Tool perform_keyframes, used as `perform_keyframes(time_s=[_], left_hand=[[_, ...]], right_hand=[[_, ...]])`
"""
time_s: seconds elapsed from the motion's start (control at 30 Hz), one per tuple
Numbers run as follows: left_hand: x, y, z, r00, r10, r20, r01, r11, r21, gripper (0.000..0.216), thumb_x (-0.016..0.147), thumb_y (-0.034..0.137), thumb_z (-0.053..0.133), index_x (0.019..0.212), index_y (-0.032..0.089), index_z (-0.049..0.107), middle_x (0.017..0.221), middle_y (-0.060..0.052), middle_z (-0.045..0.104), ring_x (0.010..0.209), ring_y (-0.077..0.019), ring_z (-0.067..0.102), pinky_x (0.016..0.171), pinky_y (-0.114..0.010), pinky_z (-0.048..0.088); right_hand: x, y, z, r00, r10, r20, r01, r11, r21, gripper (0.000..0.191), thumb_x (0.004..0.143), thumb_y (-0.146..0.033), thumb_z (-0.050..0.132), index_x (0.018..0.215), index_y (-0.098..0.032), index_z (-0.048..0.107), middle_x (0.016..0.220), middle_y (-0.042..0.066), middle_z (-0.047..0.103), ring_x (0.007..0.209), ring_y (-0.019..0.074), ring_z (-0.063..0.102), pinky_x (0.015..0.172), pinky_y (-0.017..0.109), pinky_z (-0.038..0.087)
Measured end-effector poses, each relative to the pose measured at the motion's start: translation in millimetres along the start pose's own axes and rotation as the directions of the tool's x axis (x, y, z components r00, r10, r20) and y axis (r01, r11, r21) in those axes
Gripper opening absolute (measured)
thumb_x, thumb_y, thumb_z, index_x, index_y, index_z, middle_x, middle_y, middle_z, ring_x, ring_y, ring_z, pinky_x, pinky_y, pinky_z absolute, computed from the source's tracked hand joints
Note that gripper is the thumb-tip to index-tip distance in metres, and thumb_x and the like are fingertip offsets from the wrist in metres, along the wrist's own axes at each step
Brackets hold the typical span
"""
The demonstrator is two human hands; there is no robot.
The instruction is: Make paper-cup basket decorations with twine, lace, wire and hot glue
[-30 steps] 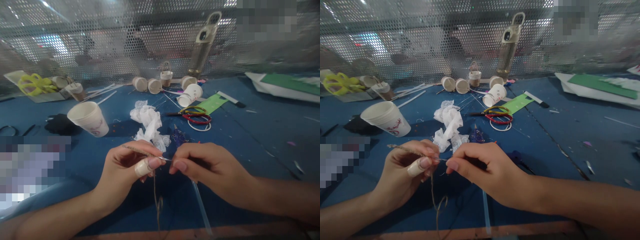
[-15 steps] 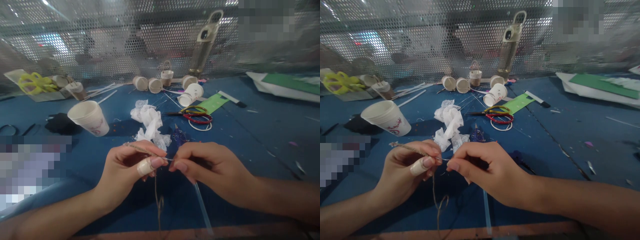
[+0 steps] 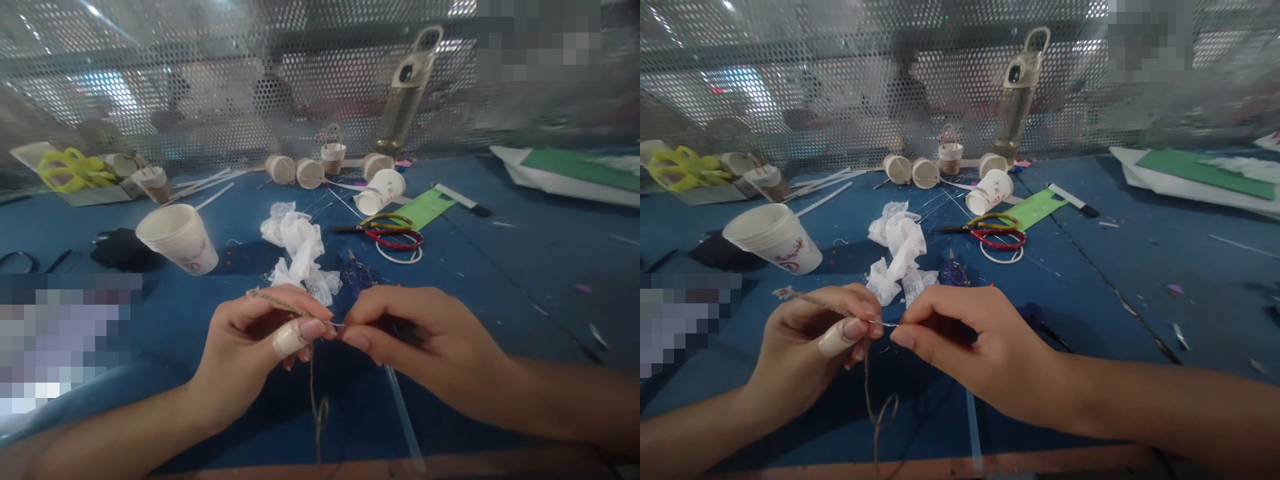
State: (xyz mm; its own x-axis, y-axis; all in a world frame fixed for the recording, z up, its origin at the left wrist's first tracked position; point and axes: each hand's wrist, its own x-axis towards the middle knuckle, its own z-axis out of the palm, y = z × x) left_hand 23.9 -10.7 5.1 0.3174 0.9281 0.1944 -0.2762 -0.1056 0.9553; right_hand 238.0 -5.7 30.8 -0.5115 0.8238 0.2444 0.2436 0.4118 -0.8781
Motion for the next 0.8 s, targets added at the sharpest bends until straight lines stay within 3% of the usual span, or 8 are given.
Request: perform_keyframes(time_s=[0.2,0.37,0.53,0.8], left_hand=[[-0.8,0.1,0.3,0.998,0.038,0.042,-0.037,0.999,-0.015,0.013,0.089,0.018,0.076,0.090,0.030,0.082,0.082,0.001,0.076,0.058,-0.0040,0.063,0.050,-0.008,0.051],[0.7,-2.5,-0.4,0.999,0.039,0.034,-0.039,0.999,-0.004,0.013,0.088,0.019,0.077,0.090,0.030,0.082,0.084,0.001,0.076,0.058,-0.0041,0.064,0.050,-0.007,0.051],[0.0,-3.1,-1.5,0.997,0.045,0.056,-0.046,0.999,0.021,0.014,0.089,0.020,0.076,0.093,0.031,0.082,0.084,0.001,0.076,0.060,-0.0045,0.064,0.051,-0.007,0.052],[-0.7,-1.9,-0.7,0.997,0.010,0.074,-0.013,0.999,0.035,0.015,0.090,0.020,0.075,0.093,0.033,0.082,0.084,0.003,0.077,0.061,-0.0036,0.064,0.052,-0.005,0.051]], right_hand=[[2.7,1.4,-1.3,0.978,0.124,0.170,-0.166,0.953,0.256,0.035,0.102,-0.037,0.053,0.078,-0.017,0.068,0.060,-0.005,0.045,0.050,0.0060,0.034,0.044,0.021,0.027],[0.2,1.2,-0.2,0.976,0.145,0.160,-0.193,0.917,0.348,0.022,0.096,-0.033,0.064,0.082,-0.016,0.066,0.061,-0.007,0.046,0.051,0.0051,0.038,0.044,0.019,0.027],[-2.1,-0.6,-0.9,0.991,0.107,0.084,-0.124,0.961,0.247,0.020,0.093,-0.028,0.066,0.077,-0.017,0.061,0.058,-0.008,0.045,0.049,0.0047,0.038,0.043,0.017,0.029],[-4.8,0.9,0.1,0.993,-0.113,-0.038,0.111,0.993,-0.040,0.014,0.093,-0.022,0.066,0.081,-0.017,0.065,0.060,-0.006,0.056,0.050,0.0051,0.047,0.046,0.016,0.037]])
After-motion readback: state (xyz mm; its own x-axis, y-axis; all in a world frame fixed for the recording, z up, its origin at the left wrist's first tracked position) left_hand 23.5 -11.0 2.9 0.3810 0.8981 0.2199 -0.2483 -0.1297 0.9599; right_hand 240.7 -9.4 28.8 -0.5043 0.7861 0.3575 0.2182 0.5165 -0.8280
